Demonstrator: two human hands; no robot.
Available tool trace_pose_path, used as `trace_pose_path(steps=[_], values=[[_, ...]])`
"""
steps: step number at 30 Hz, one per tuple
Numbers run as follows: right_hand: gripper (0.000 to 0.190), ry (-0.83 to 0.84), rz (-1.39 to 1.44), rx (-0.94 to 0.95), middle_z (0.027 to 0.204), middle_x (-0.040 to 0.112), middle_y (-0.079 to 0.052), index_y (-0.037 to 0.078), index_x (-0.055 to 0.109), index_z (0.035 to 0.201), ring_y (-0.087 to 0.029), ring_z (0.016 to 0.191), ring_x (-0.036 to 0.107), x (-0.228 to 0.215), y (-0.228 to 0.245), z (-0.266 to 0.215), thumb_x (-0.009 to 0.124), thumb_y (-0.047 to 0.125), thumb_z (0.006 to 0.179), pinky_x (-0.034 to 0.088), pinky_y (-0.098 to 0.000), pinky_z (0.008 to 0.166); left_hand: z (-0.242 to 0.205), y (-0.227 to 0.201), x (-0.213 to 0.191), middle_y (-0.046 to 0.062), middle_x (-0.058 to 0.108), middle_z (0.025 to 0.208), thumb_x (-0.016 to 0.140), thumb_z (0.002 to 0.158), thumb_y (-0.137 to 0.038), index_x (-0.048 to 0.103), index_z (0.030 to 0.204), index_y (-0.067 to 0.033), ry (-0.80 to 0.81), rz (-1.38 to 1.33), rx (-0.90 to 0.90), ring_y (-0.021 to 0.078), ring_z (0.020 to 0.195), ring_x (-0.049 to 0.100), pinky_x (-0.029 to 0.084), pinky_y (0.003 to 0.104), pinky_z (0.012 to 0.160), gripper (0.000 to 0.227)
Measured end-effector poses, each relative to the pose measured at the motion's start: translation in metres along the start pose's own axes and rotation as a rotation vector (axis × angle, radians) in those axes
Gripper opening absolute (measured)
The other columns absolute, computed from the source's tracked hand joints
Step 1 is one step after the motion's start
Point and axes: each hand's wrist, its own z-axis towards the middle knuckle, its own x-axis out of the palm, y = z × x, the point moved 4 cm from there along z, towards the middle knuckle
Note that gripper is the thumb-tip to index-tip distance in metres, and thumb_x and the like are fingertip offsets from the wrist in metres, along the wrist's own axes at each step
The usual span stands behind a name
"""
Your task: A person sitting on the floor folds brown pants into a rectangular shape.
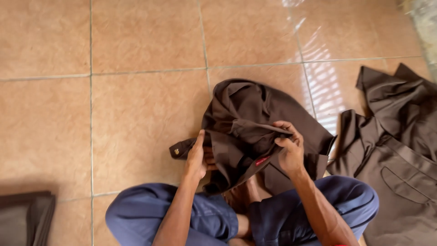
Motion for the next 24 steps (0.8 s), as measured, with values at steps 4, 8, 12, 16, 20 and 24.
trace_pose_path(steps=[4, 8, 12, 16, 20, 24], values=[[0.05, 0.073, -0.017, -0.027, 0.086, 0.068, -0.015, -0.004, 0.07, 0.107, -0.022, 0.086, 0.069, 0.0, -0.002, -0.003, 0.066, 0.001, 0.057, 0.056, -0.0311, 0.077, 0.032, 0.013, -0.013, 0.015, 0.061, 0.065, 0.053, 0.086, -0.08, 0.063, 0.089, 0.0018, 0.039, -0.142, -0.058, 0.0265, 0.049, 0.061, 0.061, 0.049, 0.057, 0.082], [0.051, 0.081, -0.088, -0.042, 0.085, 0.068, -0.016, -0.005, 0.071, 0.105, -0.022, 0.086, 0.068, -0.008, -0.009, 0.002, 0.064, 0.0, 0.055, 0.056, -0.0307, 0.076, 0.065, 0.025, -0.023, 0.011, 0.062, 0.066, 0.07, 0.083, -0.058, 0.065, 0.087, -0.0025, 0.015, -0.208, -0.054, 0.0273, 0.05, 0.064, 0.061, 0.048, 0.058, 0.056], [0.032, -0.191, -0.124, -0.038, 0.088, 0.068, -0.011, 0.004, 0.073, 0.104, -0.018, 0.083, 0.067, -0.033, -0.004, 0.018, 0.06, 0.006, 0.075, 0.057, -0.0277, 0.077, 0.056, 0.024, -0.021, 0.014, 0.072, 0.074, 0.078, 0.072, -0.013, 0.074, 0.084, -0.0071, -0.016, -0.013, 0.306, 0.0279, 0.067, 0.074, 0.062, 0.047, 0.069, 0.014], [0.017, -0.548, -0.022, 0.042, 0.083, 0.067, -0.006, 0.018, 0.074, 0.097, -0.021, 0.073, 0.07, -0.092, -0.002, 0.044, 0.072, 0.022, 0.081, 0.059, -0.0305, 0.062, -0.021, 0.033, -0.006, -0.005, 0.046, 0.066, 0.069, 0.082, -0.051, 0.048, 0.067, -0.0153, 0.552, 1.296, 0.414, 0.0097, 0.062, 0.04, 0.04, 0.023, 0.066, 0.044], [0.013, -0.555, -0.087, 0.078, 0.085, 0.069, -0.006, 0.018, 0.072, 0.098, -0.018, 0.077, 0.07, -0.098, 0.016, 0.043, 0.074, 0.022, 0.085, 0.062, -0.0287, 0.067, -0.071, 0.002, -0.007, 0.013, 0.059, 0.053, 0.075, 0.067, -0.028, 0.068, 0.057, -0.0054, 0.498, 1.448, 0.55, 0.0318, 0.053, 0.059, 0.051, 0.043, 0.056, 0.025], [0.015, -0.38, -0.289, 0.108, 0.099, 0.071, -0.011, 0.017, 0.077, 0.107, -0.019, 0.096, 0.072, -0.084, 0.014, 0.035, 0.071, 0.016, 0.093, 0.061, -0.0326, 0.081, -0.059, -0.014, -0.036, 0.023, 0.063, 0.12, 0.078, 0.08, -0.036, 0.059, 0.124, -0.0025, 0.117, 1.628, 0.415, 0.0424, 0.116, 0.061, 0.05, 0.054, 0.099, 0.059]])
